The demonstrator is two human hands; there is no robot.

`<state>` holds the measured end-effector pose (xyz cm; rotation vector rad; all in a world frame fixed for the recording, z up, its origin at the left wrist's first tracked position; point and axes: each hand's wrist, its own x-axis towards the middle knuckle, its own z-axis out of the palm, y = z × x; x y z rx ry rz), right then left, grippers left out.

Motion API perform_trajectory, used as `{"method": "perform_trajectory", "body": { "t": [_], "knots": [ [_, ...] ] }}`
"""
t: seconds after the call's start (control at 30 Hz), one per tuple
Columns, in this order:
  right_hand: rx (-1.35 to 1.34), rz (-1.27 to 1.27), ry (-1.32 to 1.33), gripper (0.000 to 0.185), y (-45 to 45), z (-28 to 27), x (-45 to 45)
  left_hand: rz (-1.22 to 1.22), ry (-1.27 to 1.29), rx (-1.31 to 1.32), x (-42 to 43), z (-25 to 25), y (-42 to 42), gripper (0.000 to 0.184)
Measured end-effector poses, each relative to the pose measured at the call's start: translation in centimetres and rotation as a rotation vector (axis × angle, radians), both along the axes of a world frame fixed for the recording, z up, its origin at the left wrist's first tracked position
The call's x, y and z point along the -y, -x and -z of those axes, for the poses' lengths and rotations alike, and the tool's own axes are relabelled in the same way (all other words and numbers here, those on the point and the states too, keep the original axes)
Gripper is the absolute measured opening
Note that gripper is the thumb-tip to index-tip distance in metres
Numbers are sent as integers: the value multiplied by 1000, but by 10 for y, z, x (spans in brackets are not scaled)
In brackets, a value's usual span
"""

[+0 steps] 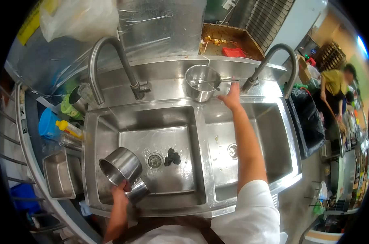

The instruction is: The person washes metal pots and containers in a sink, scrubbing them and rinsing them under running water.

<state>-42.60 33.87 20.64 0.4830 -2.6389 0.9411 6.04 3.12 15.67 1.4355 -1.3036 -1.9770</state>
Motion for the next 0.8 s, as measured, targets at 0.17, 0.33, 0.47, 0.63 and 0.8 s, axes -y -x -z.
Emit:
{"method": "perform_trajectory", "body": {
  "t": [0.17, 0.33, 0.47, 0.63, 0.8],
  "knots": [
    [-218, -282, -102, 95, 6, -36, 17, 67, 48, -34, -25, -29, 9, 4],
    [-295, -585, -166, 71, -22, -51, 35, -20, 95, 24, -29, -31, 12, 6],
    [-275, -748, -203, 34, -12, -41, 61, -108, 130, 86, -37, -39, 23, 10],
    [-247, -637, -374, 14, -6, -30, 82, -37, 111, 11, -36, -39, 17, 12],
    [79, -496, 191, 19, -35, -59, 71, -133, 136, 82, -34, -61, 14, 13]
  ]
}}
